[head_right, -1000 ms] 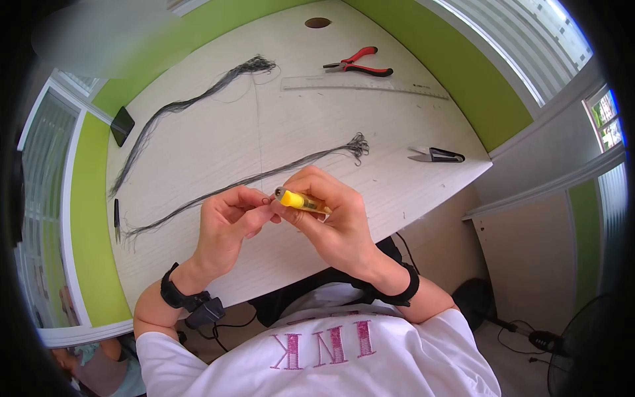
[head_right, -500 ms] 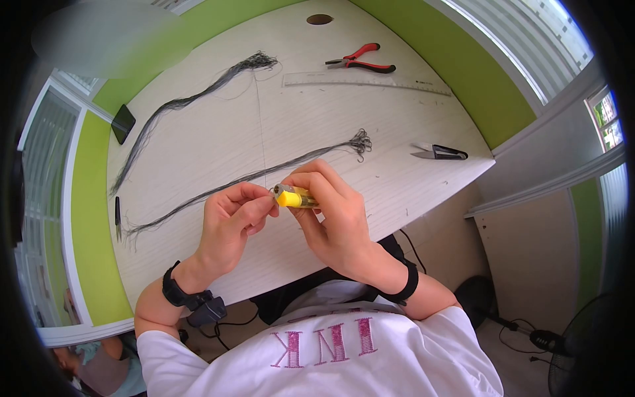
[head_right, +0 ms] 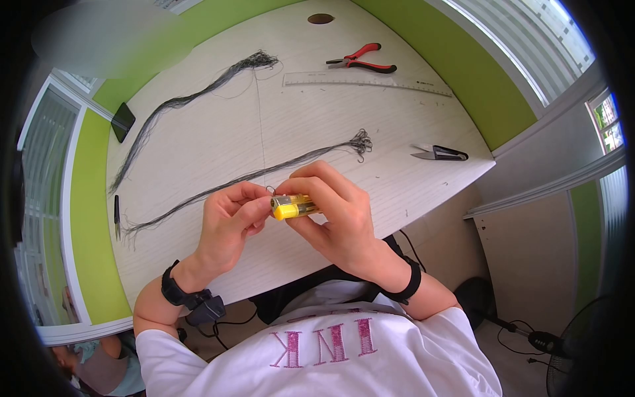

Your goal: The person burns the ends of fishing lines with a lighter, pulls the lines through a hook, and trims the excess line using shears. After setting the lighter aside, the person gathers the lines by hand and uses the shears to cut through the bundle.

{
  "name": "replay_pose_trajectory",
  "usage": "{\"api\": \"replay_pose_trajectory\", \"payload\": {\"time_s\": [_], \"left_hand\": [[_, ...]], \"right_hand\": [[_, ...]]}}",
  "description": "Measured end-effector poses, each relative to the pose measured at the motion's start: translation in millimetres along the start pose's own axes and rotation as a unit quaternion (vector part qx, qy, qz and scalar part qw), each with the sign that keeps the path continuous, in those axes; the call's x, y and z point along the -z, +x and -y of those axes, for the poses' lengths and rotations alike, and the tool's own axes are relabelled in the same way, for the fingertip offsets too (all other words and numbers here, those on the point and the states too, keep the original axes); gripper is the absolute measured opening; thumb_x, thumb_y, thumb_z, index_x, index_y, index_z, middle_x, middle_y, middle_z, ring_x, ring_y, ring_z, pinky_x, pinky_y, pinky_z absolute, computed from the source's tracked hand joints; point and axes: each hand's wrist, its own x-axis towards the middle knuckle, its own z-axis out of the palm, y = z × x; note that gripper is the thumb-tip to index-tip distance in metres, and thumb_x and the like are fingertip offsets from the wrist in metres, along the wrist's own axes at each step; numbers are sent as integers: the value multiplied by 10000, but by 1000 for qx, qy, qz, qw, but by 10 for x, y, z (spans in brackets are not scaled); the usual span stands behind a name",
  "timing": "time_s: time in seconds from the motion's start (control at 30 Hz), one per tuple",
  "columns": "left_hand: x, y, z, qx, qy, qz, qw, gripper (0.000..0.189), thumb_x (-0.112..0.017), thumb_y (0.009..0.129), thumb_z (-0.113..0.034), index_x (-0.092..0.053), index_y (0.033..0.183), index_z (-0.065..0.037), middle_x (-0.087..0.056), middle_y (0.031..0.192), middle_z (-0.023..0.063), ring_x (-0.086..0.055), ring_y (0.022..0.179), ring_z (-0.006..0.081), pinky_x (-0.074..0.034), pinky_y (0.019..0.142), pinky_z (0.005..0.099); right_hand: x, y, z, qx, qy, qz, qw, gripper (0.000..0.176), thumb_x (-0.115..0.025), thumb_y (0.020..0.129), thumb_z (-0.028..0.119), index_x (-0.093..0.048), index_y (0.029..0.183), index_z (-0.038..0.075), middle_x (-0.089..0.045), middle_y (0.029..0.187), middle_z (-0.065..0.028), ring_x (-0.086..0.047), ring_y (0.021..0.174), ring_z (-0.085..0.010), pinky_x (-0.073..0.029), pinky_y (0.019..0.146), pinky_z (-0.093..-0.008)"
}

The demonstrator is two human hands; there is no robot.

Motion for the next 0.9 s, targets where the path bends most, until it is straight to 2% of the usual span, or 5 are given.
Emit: {"api": "replay_pose_trajectory", "payload": {"time_s": [0.17, 0.53, 0.67, 0.73, 0.9], "left_hand": [[-32, -14, 19, -75, 122, -34, 989, 156, -658, 891, -89, -644, 995, 26, -670, 900, 50, -578, 737, 52, -476, 669, 191], [-58, -36, 89, -81, 123, -72, 986, 139, -659, 880, -63, -638, 974, 37, -657, 887, 43, -571, 733, 39, -468, 648, 173], [-89, -46, 19, -53, 103, -69, 991, 135, -642, 884, -55, -638, 981, 40, -669, 897, 67, -620, 818, 85, -495, 704, 201], [-98, -29, 31, -51, 85, -73, 992, 127, -634, 884, -67, -636, 975, 21, -674, 872, 69, -557, 726, 49, -419, 617, 183], [-68, -13, 43, -50, 71, -68, 994, 111, -624, 884, -83, -636, 957, -1, -678, 847, 76, -428, 583, 6, -313, 504, 168]], "right_hand": [[-35, 7, -35, 39, -55, -8, 998, 294, -772, 637, 7, -608, 880, 28, -601, 825, -70, -615, 669, -190, -486, 547, -276], [-35, 25, -80, 88, -142, 6, 986, 345, -770, 589, 23, -597, 887, 38, -583, 841, -58, -574, 632, -204, -451, 540, -305], [88, 54, -100, 23, -96, -21, 995, 260, -735, 661, -13, -617, 889, 19, -593, 855, -60, -599, 687, -188, -465, 566, -278], [135, 40, -34, -118, 70, 41, 990, 199, -681, 733, -37, -631, 924, -12, -607, 873, -67, -611, 740, -148, -473, 588, -261], [103, 49, -58, -123, 88, 43, 988, 216, -648, 754, -55, -644, 965, -10, -619, 885, -75, -621, 761, -150, -493, 610, -260]]}}
